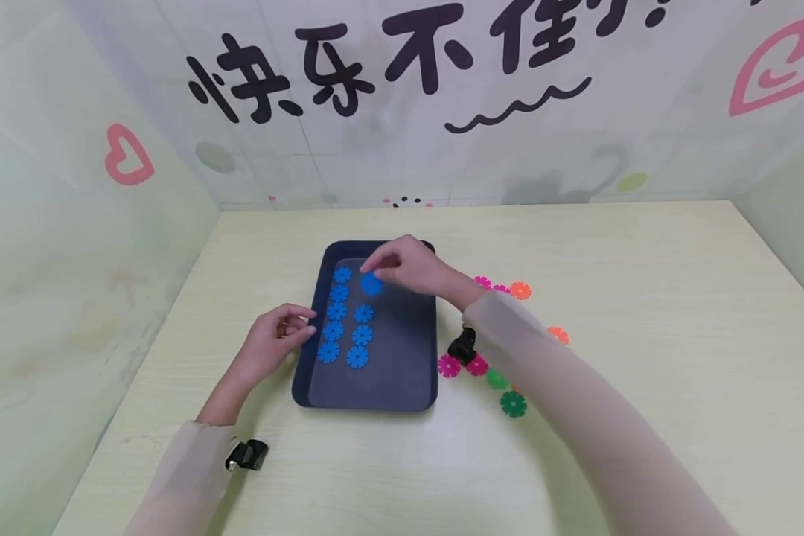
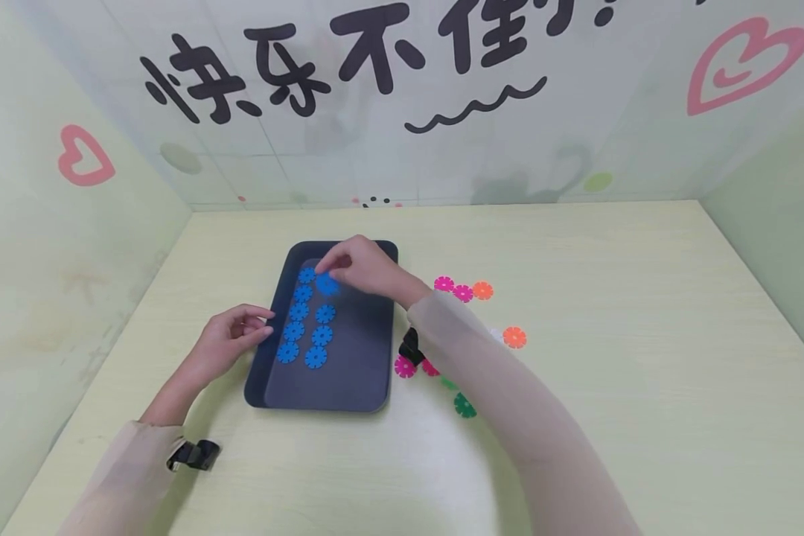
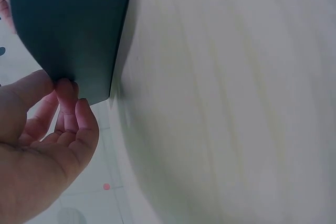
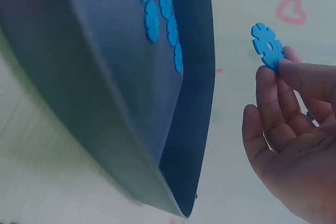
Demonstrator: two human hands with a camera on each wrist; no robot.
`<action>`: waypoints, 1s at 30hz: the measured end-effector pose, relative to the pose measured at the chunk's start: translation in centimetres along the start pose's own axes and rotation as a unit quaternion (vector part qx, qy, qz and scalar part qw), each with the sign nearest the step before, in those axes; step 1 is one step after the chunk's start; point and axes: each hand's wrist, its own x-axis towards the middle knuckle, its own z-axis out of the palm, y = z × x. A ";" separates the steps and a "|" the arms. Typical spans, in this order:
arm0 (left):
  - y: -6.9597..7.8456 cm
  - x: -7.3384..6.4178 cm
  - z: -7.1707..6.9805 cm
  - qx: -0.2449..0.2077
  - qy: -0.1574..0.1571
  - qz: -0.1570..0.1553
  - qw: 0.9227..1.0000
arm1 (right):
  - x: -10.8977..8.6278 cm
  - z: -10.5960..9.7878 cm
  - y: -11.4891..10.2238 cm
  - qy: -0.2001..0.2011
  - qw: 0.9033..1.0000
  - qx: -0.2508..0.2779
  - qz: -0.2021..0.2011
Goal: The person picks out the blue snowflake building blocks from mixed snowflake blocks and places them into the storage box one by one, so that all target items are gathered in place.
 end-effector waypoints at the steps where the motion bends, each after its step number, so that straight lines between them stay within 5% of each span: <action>1: 0.0 0.0 0.0 0.001 0.000 0.000 1.000 | 0.3 0.1 -0.1 0.001 1.000 0.003 0.003; 14: 0.1 0.0 0.0 0.004 0.001 -0.002 1.000 | 3.5 1.9 0.4 0.035 0.998 0.037 0.041; 30: 0.1 0.1 0.0 0.005 -0.001 -0.005 1.000 | 4.2 3.4 2.8 0.048 0.991 0.017 0.125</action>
